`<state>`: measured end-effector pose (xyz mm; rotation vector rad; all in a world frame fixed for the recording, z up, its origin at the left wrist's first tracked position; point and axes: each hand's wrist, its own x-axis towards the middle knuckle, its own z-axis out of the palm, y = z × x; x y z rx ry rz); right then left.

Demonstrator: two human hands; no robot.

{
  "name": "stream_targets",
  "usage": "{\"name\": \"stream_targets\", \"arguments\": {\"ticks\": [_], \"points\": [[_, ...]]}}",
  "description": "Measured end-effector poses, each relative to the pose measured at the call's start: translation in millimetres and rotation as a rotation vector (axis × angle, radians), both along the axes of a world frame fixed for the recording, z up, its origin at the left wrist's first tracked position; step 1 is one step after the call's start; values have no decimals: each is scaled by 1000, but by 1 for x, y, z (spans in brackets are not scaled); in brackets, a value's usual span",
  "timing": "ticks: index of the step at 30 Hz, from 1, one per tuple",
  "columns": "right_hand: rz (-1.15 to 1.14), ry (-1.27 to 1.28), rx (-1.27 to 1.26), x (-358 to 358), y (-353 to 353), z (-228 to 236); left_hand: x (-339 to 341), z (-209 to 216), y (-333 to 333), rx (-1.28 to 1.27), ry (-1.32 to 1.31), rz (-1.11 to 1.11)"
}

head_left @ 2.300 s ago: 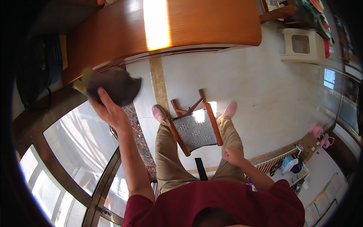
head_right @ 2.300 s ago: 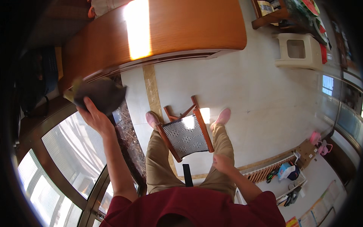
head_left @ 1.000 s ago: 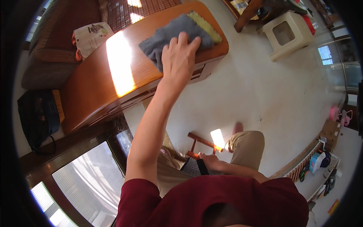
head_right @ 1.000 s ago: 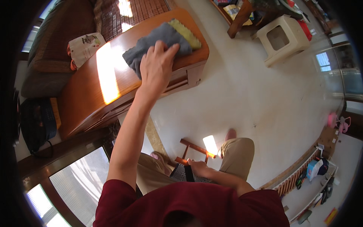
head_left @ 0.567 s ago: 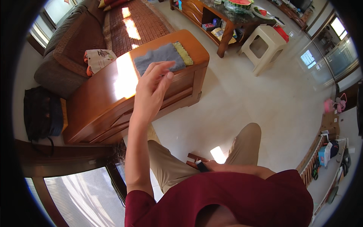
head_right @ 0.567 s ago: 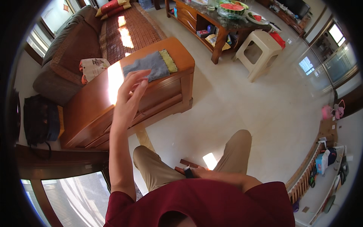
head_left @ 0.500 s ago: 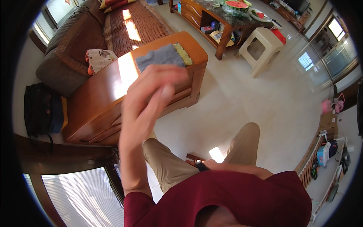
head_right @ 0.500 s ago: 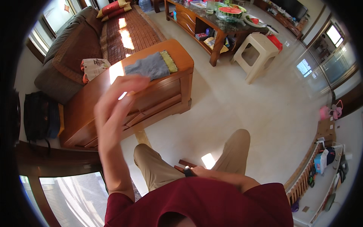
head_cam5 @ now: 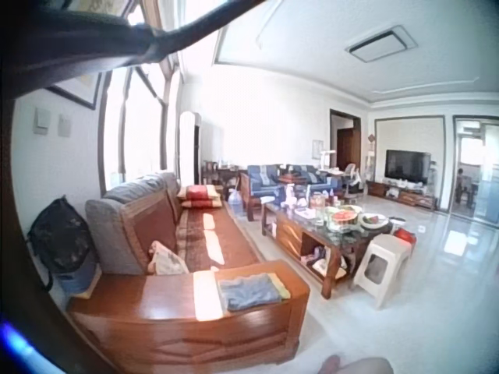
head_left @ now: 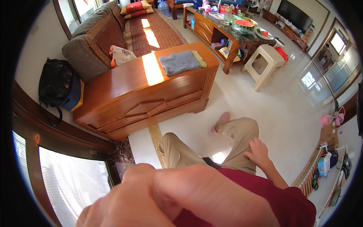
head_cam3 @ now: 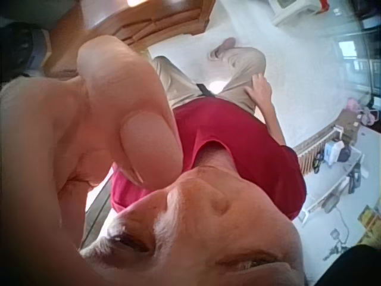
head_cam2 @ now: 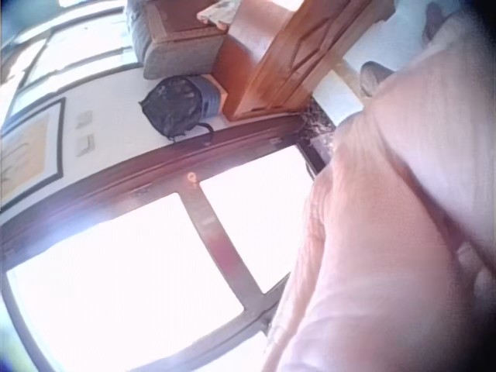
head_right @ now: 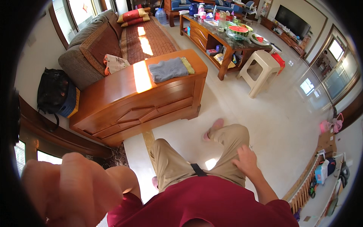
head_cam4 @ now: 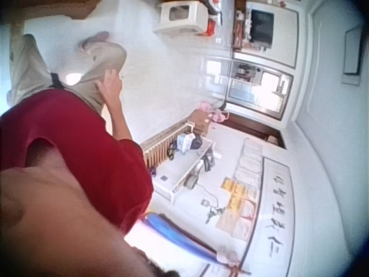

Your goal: The person wipes a wooden cabinet and a nearby window frame using a cloth. They move around the furniture to clean different sides and edges, then wipe the window frame and a wall-mounted switch.

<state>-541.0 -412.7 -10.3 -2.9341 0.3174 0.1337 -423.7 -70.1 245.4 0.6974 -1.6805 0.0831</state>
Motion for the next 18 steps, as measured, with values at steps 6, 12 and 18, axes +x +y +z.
{"name": "stream_targets", "arguments": {"ticks": [6,12,18], "points": [[-109,225,348,-44,-54,-51,-13,-32,-17,-28,131,-177],[181,783,697,-79,-53,-41,-29,-34,-19,6,172,-157],[270,834,738,-72,-34,-15,-24,-30,18,-69,152,-28]]}}
